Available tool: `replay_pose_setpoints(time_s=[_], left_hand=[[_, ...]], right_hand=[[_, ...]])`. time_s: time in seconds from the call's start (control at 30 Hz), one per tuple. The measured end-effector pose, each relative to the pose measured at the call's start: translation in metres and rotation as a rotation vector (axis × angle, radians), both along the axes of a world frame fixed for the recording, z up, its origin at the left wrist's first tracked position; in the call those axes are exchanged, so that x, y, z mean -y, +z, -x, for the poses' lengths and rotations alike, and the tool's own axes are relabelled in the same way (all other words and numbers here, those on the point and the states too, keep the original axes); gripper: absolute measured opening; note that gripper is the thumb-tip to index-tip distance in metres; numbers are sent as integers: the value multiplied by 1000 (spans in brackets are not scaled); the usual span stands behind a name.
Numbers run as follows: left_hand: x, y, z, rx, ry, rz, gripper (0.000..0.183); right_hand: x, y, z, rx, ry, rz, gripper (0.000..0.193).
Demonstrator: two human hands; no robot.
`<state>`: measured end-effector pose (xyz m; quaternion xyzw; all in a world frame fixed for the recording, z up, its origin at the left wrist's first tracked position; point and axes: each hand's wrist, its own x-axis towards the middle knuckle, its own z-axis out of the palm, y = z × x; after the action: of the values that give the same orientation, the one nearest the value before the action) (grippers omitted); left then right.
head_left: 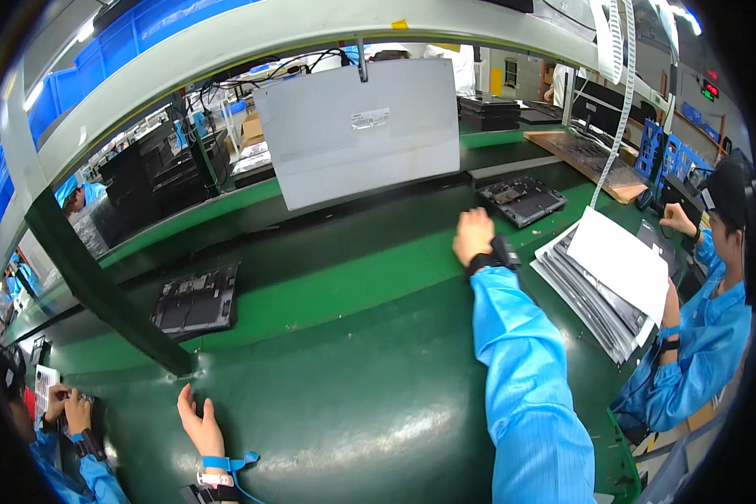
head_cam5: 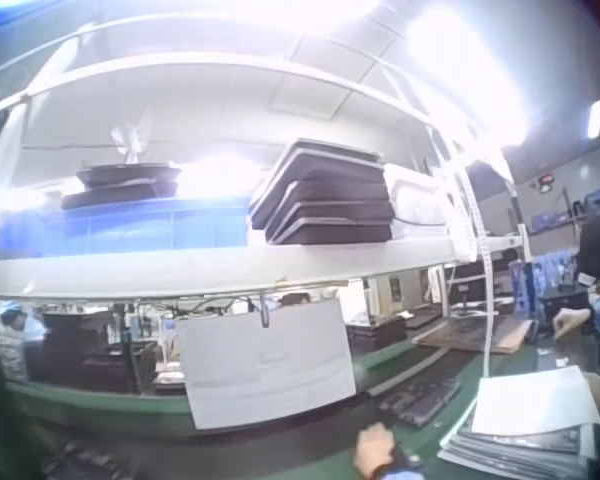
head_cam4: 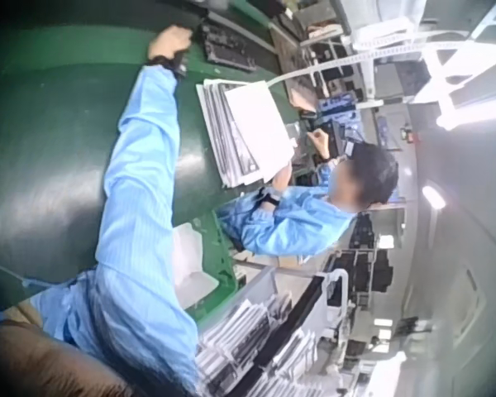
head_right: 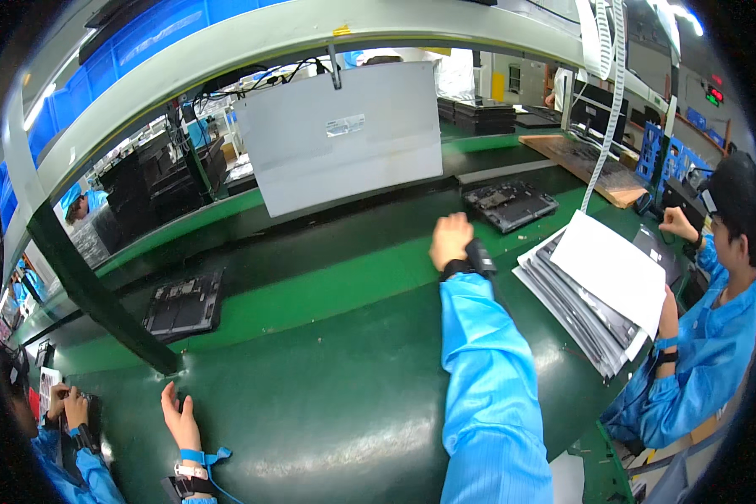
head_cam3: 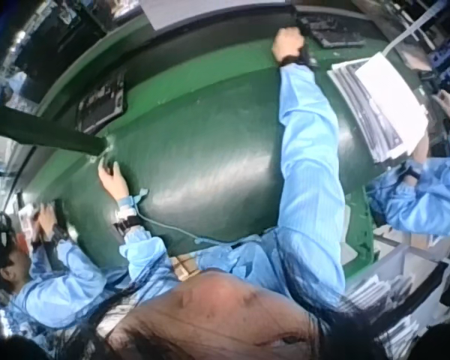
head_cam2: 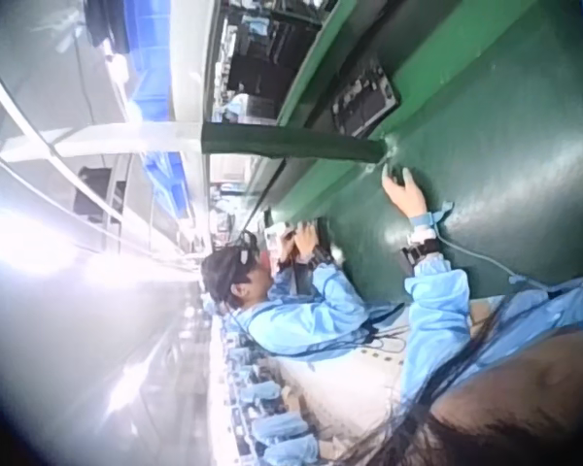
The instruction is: Connecting a motherboard component inside an electronic device chassis on an assembly line.
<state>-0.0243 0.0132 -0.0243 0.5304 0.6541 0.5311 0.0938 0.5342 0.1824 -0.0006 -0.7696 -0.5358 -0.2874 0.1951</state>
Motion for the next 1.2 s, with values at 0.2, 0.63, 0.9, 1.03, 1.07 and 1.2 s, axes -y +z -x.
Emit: replay_pose_setpoints(time_s=[0.2, 0.63, 0.9, 1.03, 1.07, 1.2], left_hand=[[5, 5, -4, -19, 14, 62, 40], [1, 1, 7, 3, 32, 82, 29], [6, -7, 14, 42, 10, 65, 25], [0, -7, 9, 12, 11, 69, 24], [0, -6, 6, 0, 27, 84, 23], [1, 3, -6, -60, 39, 77, 22]], right_hand=[[-17, -44, -105, 188, -405, -96, 28], [-42, 13, -93, 98, -255, 201, 19], [-102, -35, -118, 314, -305, 271, 16], [-119, -50, -130, 322, -527, 462, 15], [-119, -50, -133, 323, -533, 458, 15], [-61, 6, -74, 446, -238, 335, 12]])
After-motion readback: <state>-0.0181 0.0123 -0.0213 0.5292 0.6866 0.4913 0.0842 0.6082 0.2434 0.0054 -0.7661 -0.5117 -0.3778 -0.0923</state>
